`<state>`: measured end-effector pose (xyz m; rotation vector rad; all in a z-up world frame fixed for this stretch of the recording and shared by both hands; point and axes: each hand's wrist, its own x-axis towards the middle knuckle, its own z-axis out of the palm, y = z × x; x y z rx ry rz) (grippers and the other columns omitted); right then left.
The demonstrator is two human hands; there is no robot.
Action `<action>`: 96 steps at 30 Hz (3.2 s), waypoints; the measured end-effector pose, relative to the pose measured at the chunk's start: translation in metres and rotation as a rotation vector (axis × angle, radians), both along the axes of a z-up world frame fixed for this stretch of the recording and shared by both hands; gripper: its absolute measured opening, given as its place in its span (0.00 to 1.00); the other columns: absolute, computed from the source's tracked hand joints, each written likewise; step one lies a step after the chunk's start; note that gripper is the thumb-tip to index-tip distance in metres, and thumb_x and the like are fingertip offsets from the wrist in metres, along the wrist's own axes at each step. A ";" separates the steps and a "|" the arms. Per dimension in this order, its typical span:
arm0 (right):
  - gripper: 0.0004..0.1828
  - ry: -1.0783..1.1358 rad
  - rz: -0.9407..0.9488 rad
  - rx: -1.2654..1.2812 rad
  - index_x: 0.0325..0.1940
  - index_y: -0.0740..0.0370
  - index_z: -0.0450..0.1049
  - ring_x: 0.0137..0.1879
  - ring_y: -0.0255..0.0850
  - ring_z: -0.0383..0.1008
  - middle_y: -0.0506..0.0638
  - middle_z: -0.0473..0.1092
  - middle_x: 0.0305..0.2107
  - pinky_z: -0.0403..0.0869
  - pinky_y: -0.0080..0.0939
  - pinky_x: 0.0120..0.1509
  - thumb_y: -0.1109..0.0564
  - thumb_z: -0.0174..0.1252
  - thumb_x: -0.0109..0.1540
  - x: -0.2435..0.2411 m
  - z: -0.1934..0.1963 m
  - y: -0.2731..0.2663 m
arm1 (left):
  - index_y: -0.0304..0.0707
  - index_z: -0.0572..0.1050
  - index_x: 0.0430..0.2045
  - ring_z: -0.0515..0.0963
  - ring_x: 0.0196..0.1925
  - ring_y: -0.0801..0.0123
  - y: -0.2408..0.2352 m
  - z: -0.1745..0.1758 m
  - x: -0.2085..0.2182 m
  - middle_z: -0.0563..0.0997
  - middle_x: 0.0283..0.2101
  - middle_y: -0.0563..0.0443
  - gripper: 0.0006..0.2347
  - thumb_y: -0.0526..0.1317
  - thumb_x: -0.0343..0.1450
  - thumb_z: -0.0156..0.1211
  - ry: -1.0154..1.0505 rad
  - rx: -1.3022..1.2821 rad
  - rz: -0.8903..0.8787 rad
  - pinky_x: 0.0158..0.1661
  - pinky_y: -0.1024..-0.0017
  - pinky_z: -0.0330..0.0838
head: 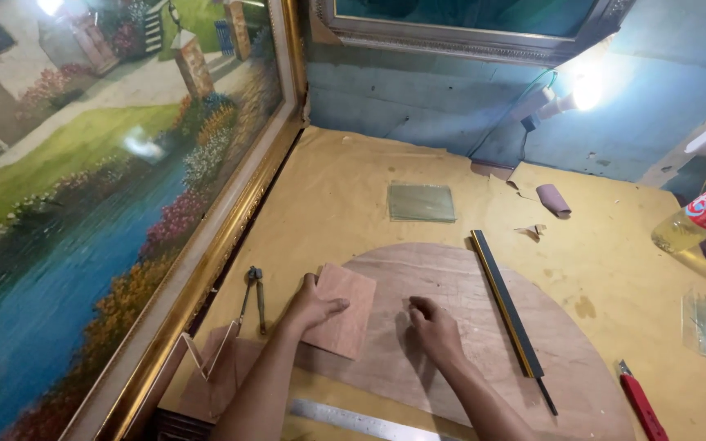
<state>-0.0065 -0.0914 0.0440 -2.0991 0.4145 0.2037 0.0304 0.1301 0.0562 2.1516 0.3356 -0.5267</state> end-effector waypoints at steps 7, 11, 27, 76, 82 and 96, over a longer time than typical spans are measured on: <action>0.23 -0.278 0.040 -0.540 0.55 0.52 0.64 0.59 0.44 0.57 0.46 0.62 0.52 0.58 0.53 0.57 0.50 0.46 0.55 -0.009 -0.011 -0.035 | 0.41 0.54 0.51 0.65 0.56 0.60 -0.009 0.020 -0.021 0.65 0.54 0.48 0.33 0.49 0.55 0.63 0.017 -0.227 0.314 0.52 0.66 0.62; 0.25 -0.321 0.049 -0.744 0.56 0.46 0.61 0.62 0.48 0.54 0.46 0.58 0.55 0.52 0.68 0.58 0.52 0.49 0.54 -0.009 -0.020 -0.058 | 0.35 0.52 0.56 0.57 0.62 0.54 -0.027 0.027 -0.031 0.59 0.59 0.40 0.37 0.58 0.57 0.56 -0.030 -0.343 0.326 0.58 0.59 0.53; 0.18 -0.037 -0.212 -0.647 0.46 0.49 0.72 0.42 0.53 0.71 0.57 0.72 0.35 0.68 0.48 0.45 0.50 0.41 0.57 -0.021 -0.025 -0.219 | 0.39 0.67 0.43 0.75 0.46 0.65 -0.117 0.011 -0.036 0.76 0.44 0.49 0.23 0.47 0.56 0.59 0.083 -0.522 0.303 0.43 0.73 0.69; 0.21 -0.292 -0.206 -0.895 0.51 0.49 0.70 0.51 0.52 0.62 0.52 0.65 0.44 0.68 0.57 0.48 0.47 0.51 0.54 0.023 -0.043 -0.195 | 0.39 0.62 0.50 0.61 0.53 0.50 -0.027 -0.056 0.016 0.62 0.49 0.45 0.31 0.61 0.59 0.50 -0.413 0.563 0.150 0.44 0.51 0.68; 0.22 0.006 -0.027 -0.576 0.37 0.49 0.74 0.49 0.56 0.69 0.57 0.72 0.36 0.69 0.55 0.50 0.36 0.41 0.57 0.042 -0.020 -0.154 | 0.39 0.65 0.12 0.71 0.34 0.51 -0.043 0.000 0.044 0.67 0.22 0.46 0.17 0.53 0.66 0.44 -0.680 0.299 0.022 0.35 0.57 0.69; 0.17 0.278 -0.114 -0.636 0.28 0.48 0.66 0.45 0.49 0.70 0.51 0.71 0.35 0.67 0.47 0.46 0.38 0.37 0.56 0.053 -0.009 -0.137 | 0.45 0.66 0.37 0.69 0.46 0.56 -0.127 -0.018 0.203 0.71 0.43 0.50 0.14 0.48 0.63 0.53 -0.501 0.415 -0.225 0.41 0.57 0.64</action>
